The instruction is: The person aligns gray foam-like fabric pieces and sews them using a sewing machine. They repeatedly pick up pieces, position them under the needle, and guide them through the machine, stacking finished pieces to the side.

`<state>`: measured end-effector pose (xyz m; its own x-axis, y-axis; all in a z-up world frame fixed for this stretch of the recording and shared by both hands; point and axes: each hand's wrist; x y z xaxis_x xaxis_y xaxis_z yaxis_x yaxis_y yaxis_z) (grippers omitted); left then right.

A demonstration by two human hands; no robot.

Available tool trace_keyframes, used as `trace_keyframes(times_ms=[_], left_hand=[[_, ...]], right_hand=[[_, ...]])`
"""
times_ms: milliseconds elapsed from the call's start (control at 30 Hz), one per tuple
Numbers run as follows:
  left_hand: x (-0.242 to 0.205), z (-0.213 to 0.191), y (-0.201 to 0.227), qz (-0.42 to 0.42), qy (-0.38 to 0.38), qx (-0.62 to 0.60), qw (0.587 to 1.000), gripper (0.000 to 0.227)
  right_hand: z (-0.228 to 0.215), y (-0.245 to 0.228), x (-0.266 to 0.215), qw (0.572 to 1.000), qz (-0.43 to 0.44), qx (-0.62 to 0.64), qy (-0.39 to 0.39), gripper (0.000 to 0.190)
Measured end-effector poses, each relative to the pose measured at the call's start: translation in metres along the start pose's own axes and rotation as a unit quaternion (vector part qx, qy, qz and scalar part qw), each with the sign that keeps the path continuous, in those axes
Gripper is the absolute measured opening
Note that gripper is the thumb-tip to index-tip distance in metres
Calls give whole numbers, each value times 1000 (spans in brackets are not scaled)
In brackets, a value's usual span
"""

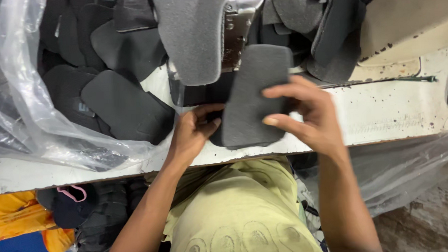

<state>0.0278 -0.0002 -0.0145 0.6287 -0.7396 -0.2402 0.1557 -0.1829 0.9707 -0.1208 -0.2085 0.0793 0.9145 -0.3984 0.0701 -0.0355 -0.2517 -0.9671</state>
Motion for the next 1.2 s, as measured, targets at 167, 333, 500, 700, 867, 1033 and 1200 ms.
trace_keyframes(times_ms=[167, 333, 500, 700, 867, 1033, 1200], left_hand=[[5, -7, -7, -38, -20, -24, 999, 32], [6, -10, -9, -81, -25, -101, 991, 48], [8, -11, -8, -59, -29, -81, 995, 52], [9, -11, -11, -70, -32, -85, 993, 54], [8, -11, -13, -60, -34, -98, 993, 55], [6, -10, -12, -49, -27, -62, 996, 52], [5, -12, -8, -24, -56, -43, 997, 57]], right_hand=[[36, 34, 18, 996, 33, 82, -28, 51], [44, 52, 17, 996, 87, 15, -31, 50], [39, 61, 14, 994, 79, 66, -34, 46], [40, 65, 11, 992, 82, 85, -35, 46], [41, 64, 11, 993, 80, 77, -40, 46], [45, 64, 8, 996, 60, 50, -31, 45], [47, 62, 5, 998, 57, -4, -30, 46]])
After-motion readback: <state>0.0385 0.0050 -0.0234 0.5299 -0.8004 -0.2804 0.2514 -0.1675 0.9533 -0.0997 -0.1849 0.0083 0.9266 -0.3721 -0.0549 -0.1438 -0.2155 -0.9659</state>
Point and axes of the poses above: each hand's wrist, its own x-axis towards the middle knuckle, its own z-axis out of the palm, y = z × x, and after that the axes turned 3 degrees about x, right-handed
